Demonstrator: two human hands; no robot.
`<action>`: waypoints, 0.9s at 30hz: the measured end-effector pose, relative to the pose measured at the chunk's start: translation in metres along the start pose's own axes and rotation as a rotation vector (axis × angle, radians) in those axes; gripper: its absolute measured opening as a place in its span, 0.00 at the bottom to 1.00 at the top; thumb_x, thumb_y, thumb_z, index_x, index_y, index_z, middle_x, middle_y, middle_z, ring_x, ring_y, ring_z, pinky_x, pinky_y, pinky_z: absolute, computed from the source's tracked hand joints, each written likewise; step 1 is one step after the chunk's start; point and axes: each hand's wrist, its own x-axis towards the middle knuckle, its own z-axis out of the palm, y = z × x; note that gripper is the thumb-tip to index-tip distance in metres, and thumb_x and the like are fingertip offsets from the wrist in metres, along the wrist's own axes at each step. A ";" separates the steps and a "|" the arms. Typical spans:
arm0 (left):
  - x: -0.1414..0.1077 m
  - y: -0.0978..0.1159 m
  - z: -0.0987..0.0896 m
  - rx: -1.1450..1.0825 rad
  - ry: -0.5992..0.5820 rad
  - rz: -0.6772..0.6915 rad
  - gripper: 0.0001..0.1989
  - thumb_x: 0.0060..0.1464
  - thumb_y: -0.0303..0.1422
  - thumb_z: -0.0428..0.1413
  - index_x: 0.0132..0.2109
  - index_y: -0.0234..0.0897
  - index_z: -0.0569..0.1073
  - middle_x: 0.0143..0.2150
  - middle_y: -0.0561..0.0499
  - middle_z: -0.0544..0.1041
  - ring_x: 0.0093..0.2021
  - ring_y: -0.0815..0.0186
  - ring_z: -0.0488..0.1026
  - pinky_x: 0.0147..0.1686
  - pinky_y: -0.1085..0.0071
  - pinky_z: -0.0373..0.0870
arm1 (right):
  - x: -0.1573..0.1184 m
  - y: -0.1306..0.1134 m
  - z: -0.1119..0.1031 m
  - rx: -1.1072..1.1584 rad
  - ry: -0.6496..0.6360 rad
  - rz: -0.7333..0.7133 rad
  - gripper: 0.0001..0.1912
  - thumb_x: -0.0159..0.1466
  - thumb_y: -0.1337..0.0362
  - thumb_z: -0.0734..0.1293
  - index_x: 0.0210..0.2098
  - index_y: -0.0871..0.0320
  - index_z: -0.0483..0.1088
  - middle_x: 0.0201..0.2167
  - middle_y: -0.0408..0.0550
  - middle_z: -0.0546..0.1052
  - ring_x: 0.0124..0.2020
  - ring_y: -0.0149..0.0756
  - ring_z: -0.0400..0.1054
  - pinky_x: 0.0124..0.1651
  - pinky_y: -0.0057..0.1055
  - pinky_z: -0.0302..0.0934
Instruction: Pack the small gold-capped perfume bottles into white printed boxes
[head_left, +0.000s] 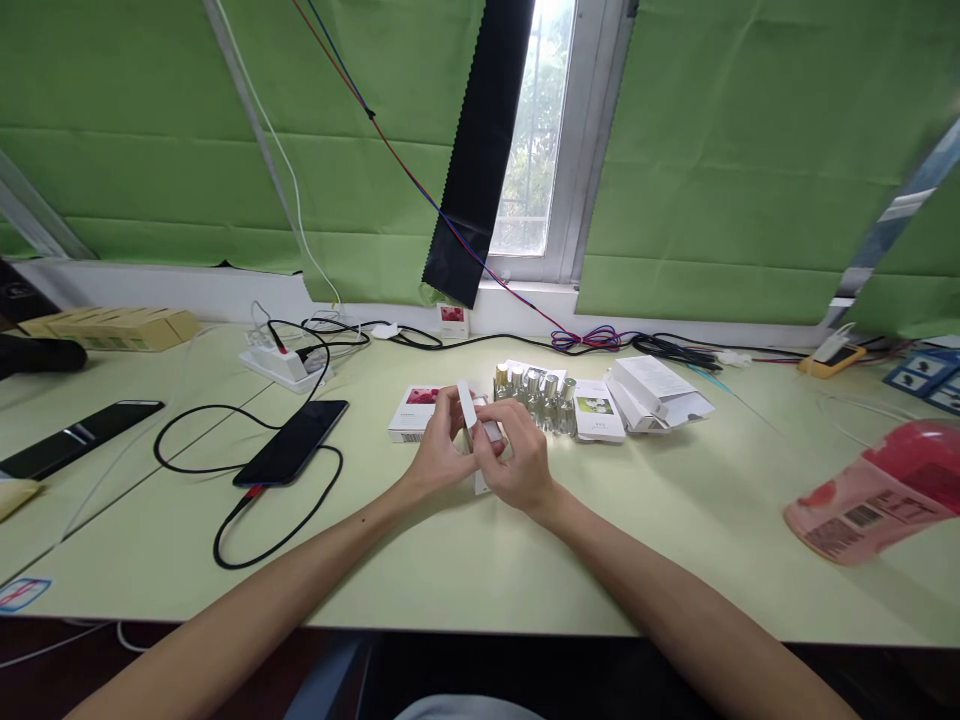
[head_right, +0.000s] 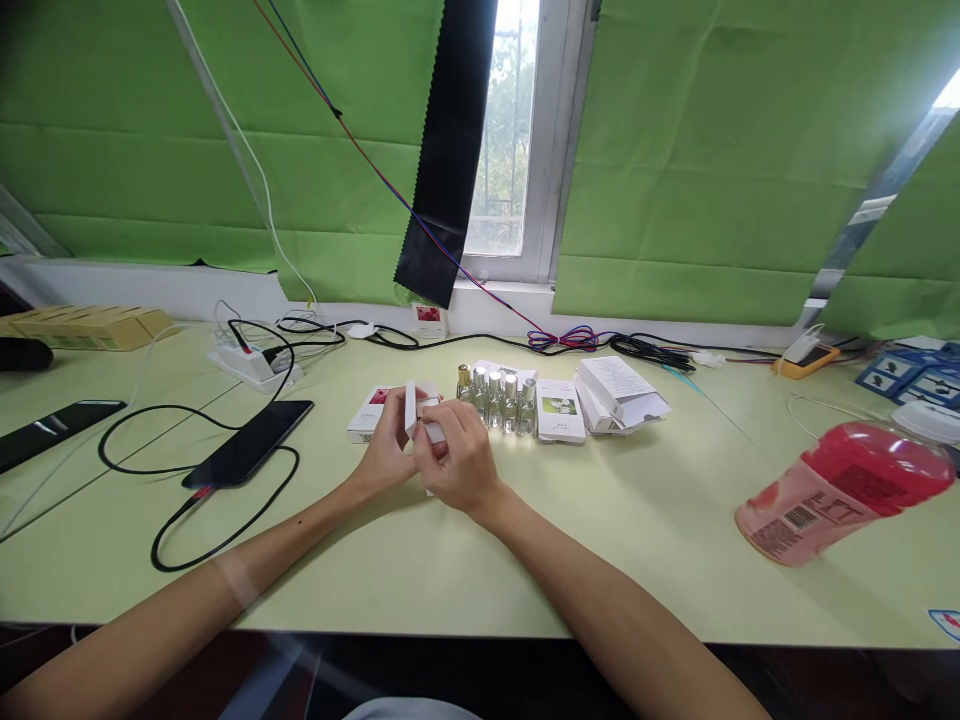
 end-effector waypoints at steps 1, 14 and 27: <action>-0.001 -0.001 0.000 0.007 0.004 0.004 0.32 0.44 0.32 0.69 0.53 0.44 0.61 0.47 0.50 0.70 0.46 0.63 0.74 0.45 0.65 0.74 | 0.000 -0.001 0.000 0.013 0.002 0.026 0.06 0.66 0.72 0.62 0.41 0.55 0.66 0.35 0.49 0.75 0.37 0.38 0.71 0.40 0.37 0.68; -0.001 -0.005 -0.002 0.077 0.011 0.147 0.48 0.45 0.34 0.70 0.68 0.48 0.53 0.57 0.44 0.68 0.53 0.58 0.73 0.54 0.56 0.74 | 0.002 -0.001 -0.002 0.056 0.008 0.262 0.13 0.61 0.68 0.63 0.46 0.56 0.65 0.43 0.51 0.71 0.45 0.41 0.67 0.47 0.41 0.67; -0.001 -0.004 -0.005 0.182 0.020 0.126 0.43 0.46 0.35 0.69 0.66 0.47 0.57 0.55 0.45 0.66 0.48 0.60 0.72 0.50 0.60 0.75 | -0.003 0.000 0.002 0.069 -0.044 0.323 0.13 0.61 0.68 0.61 0.46 0.56 0.65 0.44 0.51 0.70 0.46 0.40 0.67 0.47 0.40 0.67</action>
